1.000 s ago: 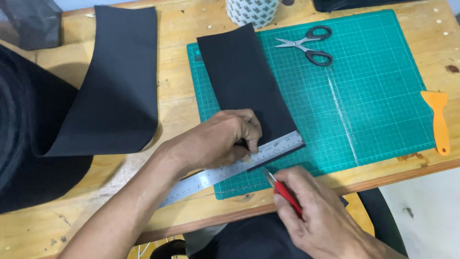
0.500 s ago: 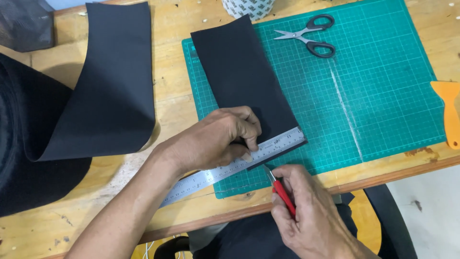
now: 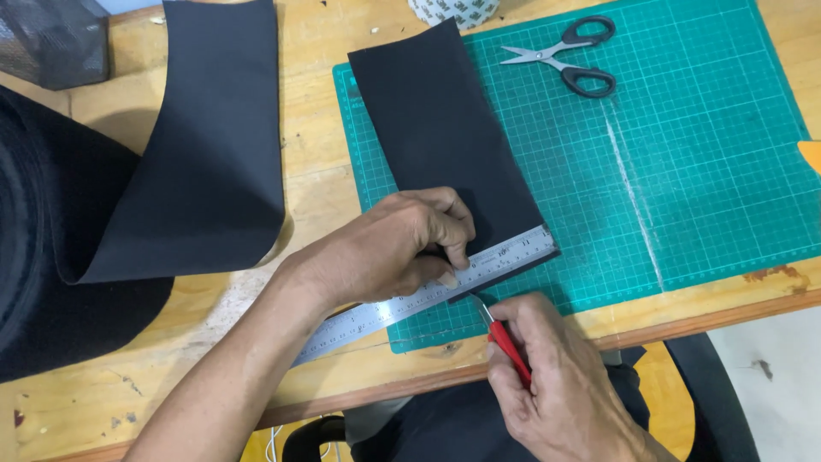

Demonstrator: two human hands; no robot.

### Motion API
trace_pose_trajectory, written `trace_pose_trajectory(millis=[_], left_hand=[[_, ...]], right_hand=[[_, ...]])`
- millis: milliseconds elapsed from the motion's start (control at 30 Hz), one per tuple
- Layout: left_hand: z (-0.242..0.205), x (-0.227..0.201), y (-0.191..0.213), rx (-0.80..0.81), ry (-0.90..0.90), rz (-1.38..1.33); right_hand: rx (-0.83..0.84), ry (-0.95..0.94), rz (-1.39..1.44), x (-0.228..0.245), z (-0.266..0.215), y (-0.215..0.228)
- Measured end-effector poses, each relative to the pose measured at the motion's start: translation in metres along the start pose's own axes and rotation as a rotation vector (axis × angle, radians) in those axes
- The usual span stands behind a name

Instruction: Measuring and cutting a black strip of material using a ruler, utility knife, and scissors on a cutting mat.

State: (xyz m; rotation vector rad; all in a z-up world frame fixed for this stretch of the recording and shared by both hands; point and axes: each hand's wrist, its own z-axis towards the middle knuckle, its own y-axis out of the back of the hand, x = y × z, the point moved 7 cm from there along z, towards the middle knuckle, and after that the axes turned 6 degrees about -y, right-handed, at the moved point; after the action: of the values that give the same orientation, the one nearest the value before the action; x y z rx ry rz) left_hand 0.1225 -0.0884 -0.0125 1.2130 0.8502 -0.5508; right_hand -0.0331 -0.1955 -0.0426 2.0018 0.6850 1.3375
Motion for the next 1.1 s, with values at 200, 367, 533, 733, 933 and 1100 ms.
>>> trace_pose_trajectory(millis=[200,367,533,733,933,1100], left_hand=[[0.0001,0.0026,-0.0008,-0.013,-0.006,-0.006],[-0.0001,0.0012,-0.0005,-0.001,0.003,-0.003],[-0.0006,0.0036,-0.0016,-0.004,0.001,0.001],[-0.0008,0.0041,-0.0017,-0.007,0.002,-0.012],[-0.0006,-0.0001,0.0006,-0.001,0.013,-0.011],[-0.0008,0.0039,-0.0019,-0.005,0.019,-0.016]], right_hand=[[-0.016,0.037,0.008,0.0001,0.0010,-0.0012],[-0.018,0.032,0.010,0.0006,0.0002,-0.0010],[-0.012,0.028,0.001,0.0019,0.0002,-0.0011],[-0.010,0.031,-0.017,0.0051,0.0002,-0.0005],[-0.006,0.032,-0.027,0.0051,0.0006,-0.0013],[-0.036,0.060,-0.039,0.0060,0.0002,-0.0010]])
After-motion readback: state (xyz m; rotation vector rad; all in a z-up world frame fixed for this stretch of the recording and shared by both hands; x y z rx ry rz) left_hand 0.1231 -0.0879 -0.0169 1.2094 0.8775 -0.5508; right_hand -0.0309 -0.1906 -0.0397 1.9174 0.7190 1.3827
